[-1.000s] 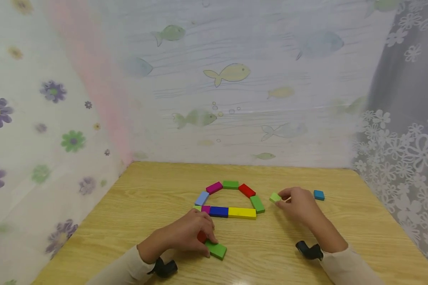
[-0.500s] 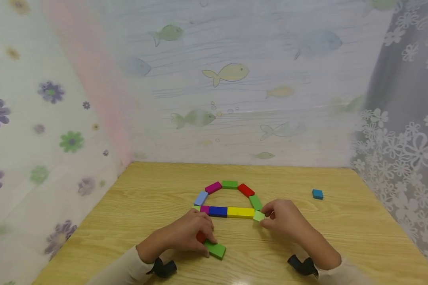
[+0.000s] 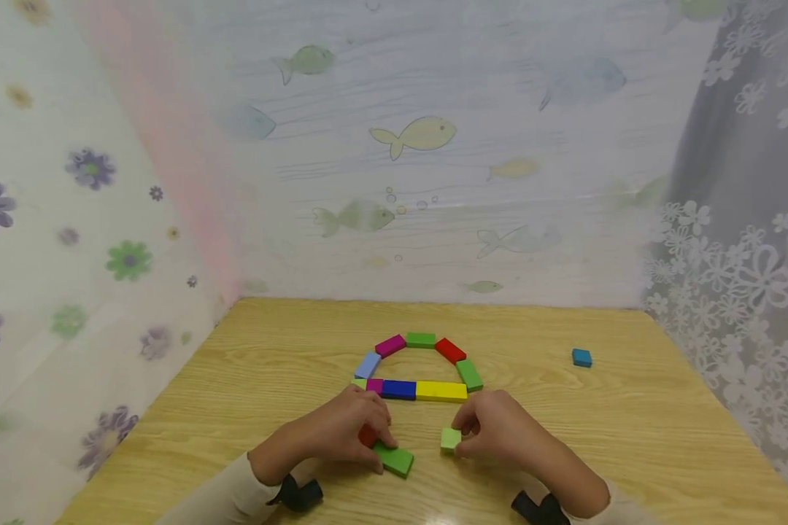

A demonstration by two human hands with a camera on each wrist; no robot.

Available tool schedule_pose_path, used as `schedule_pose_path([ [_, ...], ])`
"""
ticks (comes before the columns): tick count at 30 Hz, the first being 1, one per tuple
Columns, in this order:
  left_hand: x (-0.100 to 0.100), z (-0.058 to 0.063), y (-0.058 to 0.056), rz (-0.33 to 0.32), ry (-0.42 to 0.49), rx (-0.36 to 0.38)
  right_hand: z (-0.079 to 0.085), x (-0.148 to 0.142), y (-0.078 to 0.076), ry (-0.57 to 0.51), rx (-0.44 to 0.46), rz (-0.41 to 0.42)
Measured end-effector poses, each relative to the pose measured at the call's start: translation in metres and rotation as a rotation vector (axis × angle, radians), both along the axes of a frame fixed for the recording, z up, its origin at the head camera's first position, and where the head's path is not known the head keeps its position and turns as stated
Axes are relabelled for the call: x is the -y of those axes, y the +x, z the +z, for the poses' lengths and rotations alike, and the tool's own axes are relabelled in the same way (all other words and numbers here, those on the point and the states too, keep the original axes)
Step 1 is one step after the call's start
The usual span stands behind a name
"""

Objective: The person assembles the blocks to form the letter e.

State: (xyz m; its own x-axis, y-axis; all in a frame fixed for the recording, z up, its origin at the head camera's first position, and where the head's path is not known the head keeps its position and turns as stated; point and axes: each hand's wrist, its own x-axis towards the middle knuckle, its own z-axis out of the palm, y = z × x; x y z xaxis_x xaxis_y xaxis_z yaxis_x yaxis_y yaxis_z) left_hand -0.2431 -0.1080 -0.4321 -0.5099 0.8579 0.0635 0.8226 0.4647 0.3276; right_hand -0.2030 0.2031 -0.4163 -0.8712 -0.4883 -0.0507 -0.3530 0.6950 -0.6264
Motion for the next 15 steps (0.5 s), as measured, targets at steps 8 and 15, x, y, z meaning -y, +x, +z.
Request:
schedule_pose_path([
  [8,0.002,-0.001,0.000,0.006,0.003,-0.002,-0.003,0.011,0.006,-0.043,0.040,0.081],
  [15,0.000,0.000,0.000,-0.006,0.007,-0.010,-0.002,0.019,0.014,-0.048,0.093,0.100],
])
